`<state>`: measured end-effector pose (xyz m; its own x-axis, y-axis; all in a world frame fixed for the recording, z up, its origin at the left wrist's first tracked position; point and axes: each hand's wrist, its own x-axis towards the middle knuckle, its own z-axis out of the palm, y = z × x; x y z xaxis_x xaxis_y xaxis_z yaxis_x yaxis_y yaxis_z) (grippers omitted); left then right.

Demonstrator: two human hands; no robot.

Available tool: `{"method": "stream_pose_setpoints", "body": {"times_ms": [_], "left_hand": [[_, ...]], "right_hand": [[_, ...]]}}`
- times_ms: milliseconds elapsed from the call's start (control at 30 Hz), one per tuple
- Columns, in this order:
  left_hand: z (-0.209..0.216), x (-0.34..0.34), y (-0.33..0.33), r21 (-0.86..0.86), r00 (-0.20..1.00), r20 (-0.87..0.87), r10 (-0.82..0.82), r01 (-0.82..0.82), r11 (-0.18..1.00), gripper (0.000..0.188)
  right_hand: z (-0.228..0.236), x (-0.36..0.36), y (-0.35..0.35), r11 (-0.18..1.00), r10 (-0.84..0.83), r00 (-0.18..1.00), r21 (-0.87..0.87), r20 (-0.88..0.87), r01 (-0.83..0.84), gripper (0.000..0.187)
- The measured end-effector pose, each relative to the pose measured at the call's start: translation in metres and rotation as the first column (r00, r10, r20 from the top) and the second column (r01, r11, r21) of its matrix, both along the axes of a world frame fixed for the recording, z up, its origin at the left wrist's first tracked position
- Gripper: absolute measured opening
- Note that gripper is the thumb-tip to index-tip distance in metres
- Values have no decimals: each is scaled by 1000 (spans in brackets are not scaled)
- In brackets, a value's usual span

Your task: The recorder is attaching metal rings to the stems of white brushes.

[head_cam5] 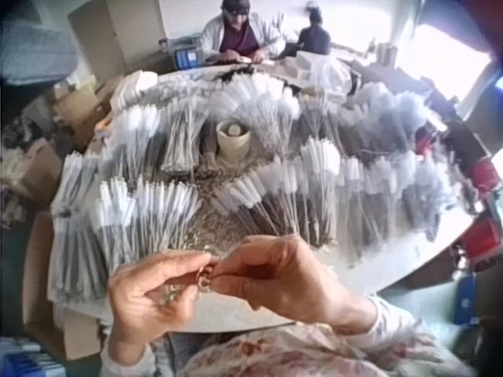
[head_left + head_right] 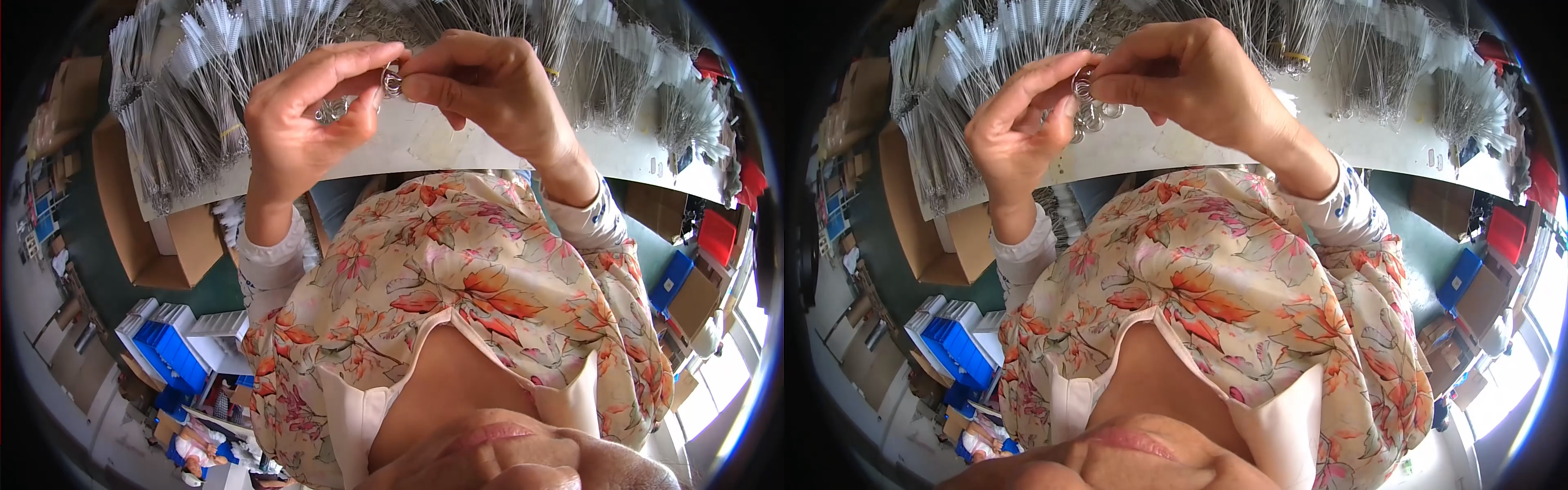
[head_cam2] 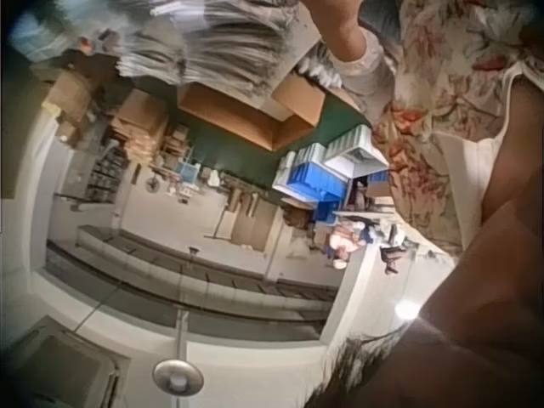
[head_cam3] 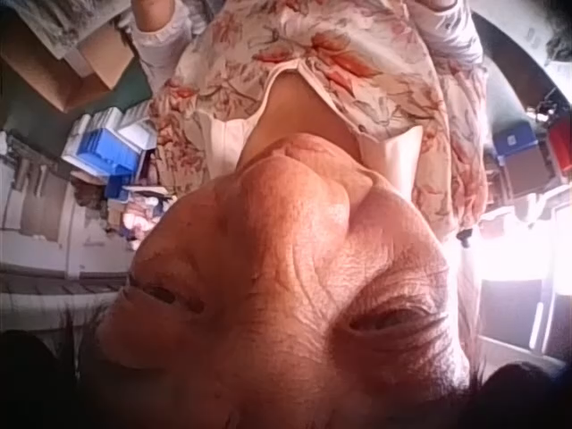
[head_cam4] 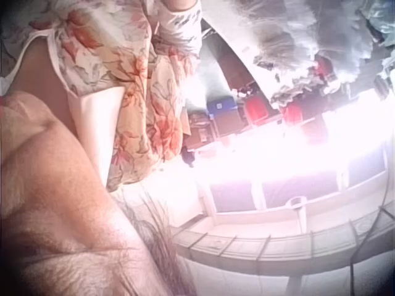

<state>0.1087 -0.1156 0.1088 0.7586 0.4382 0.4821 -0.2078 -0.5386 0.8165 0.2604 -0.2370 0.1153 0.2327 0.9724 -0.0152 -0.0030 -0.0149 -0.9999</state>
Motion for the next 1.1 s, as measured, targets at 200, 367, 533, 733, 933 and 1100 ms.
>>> {"method": "stream_pose_setpoints", "body": {"times_ms": [200, 367, 533, 733, 933, 1100], "left_hand": [[3, 3, -1, -357, 995, 3, -96, 91, 930, 28], [1, 3, 1, -3, 998, 49, -50, 50, 999, 31], [5, 1, 10, -186, 980, -145, -139, 111, 976, 27], [-34, 4, 64, 193, 756, -602, 255, -173, 966, 35], [-60, -6, 116, 578, 498, -601, 625, -271, 770, 25], [-58, -6, 110, 582, 389, -625, 676, -345, 736, 21]], "right_hand": [[-15, -19, -4, 965, -183, 981, 201, 69, 166, 14], [-11, -21, -3, 970, -195, 977, 131, -83, 205, 14], [-22, -16, 2, 939, -220, 963, 300, 154, 166, 8], [-115, -38, 6, 960, -225, 671, 277, 707, 30, 25], [-118, -26, 21, 898, -318, 510, 427, 799, -108, 15], [-71, 53, 35, 901, -393, 311, 296, 865, 317, 12]]}}
